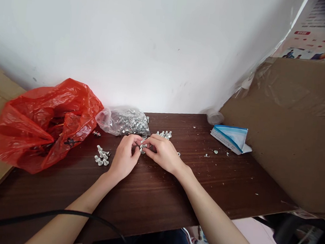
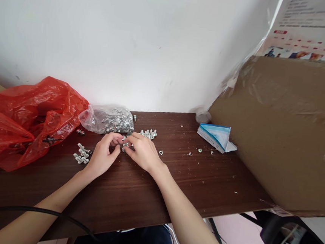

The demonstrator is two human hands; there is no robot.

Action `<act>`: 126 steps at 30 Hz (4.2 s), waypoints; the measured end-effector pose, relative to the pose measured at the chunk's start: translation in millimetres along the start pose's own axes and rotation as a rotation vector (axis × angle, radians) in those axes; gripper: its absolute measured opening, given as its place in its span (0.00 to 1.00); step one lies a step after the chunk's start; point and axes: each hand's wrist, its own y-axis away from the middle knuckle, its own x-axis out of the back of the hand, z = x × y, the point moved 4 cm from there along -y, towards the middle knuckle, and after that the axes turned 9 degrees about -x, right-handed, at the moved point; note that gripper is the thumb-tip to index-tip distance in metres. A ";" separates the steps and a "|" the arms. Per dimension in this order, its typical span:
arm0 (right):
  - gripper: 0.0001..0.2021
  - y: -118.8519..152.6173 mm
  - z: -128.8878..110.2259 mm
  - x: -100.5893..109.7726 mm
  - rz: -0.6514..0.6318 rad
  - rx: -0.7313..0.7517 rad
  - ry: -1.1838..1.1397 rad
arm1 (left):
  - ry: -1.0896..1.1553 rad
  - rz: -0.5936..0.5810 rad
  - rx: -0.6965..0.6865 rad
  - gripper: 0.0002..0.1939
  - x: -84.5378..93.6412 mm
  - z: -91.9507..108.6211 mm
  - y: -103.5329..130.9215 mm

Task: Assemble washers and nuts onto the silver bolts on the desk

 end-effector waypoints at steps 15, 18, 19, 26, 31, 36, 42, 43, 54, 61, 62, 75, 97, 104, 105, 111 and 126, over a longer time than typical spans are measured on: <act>0.06 0.4 -0.5 -1.0 -0.003 0.008 0.017 | 0.002 -0.035 0.025 0.11 -1.1 -0.7 -0.1; 0.05 0.5 -0.1 -1.1 0.001 0.010 0.010 | 0.002 -0.041 0.031 0.11 -1.6 -1.5 0.1; 0.05 0.6 0.1 -1.1 0.000 0.008 0.008 | 0.003 -0.043 0.031 0.11 -1.7 -1.7 0.1; 0.06 1.1 -0.8 -2.3 -0.012 0.016 0.005 | 0.006 -0.057 0.047 0.11 -3.4 -4.0 1.3; 0.07 0.8 -3.4 -2.4 -0.013 0.037 -0.007 | -0.003 -0.081 0.068 0.13 -5.6 -6.3 2.7; 0.07 1.4 -3.5 -2.3 -0.008 0.055 -0.034 | -0.008 -0.096 0.068 0.13 -5.9 -6.5 2.8; 0.10 1.3 -1.8 -3.6 0.002 0.109 -0.070 | 0.030 -0.113 0.094 0.16 -7.1 -8.0 4.1; 0.11 1.2 -1.8 -3.7 0.003 0.123 -0.083 | 0.036 -0.117 0.103 0.16 -7.5 -8.5 4.3; 0.14 0.0 -3.7 -3.9 0.013 0.184 -0.155 | 0.062 -0.116 0.147 0.17 -4.4 -7.6 1.6; 0.11 -1.2 -3.1 -2.4 -0.001 0.144 -0.125 | 0.053 -0.099 0.137 0.16 -2.4 -4.0 0.8; 0.10 -1.2 -2.9 -2.4 -0.002 0.135 -0.111 | 0.052 -0.092 0.132 0.16 -2.5 -3.5 0.9; 0.05 -3.0 -0.5 0.2 0.026 -0.038 -0.082 | 0.034 0.035 0.096 0.15 2.4 -2.9 0.6; 0.07 -6.7 4.0 0.2 0.072 -0.206 -0.602 | 0.534 0.317 0.368 0.23 6.9 -19.0 1.6; 0.13 -8.9 9.7 -5.1 0.025 -0.297 -0.938 | 0.405 0.241 0.316 0.24 4.6 -16.3 2.4; 0.13 -8.9 10.2 -5.0 0.030 -0.302 -0.948 | 0.377 0.223 0.295 0.24 4.5 -14.9 2.2; 0.14 -9.0 8.7 -5.8 -0.002 -0.272 -0.910 | 0.266 0.172 0.240 0.23 6.6 -8.1 1.0; 0.07 -5.6 2.4 -8.8 0.000 -0.152 -0.724 | 0.219 0.116 0.207 0.25 4.0 -5.0 2.1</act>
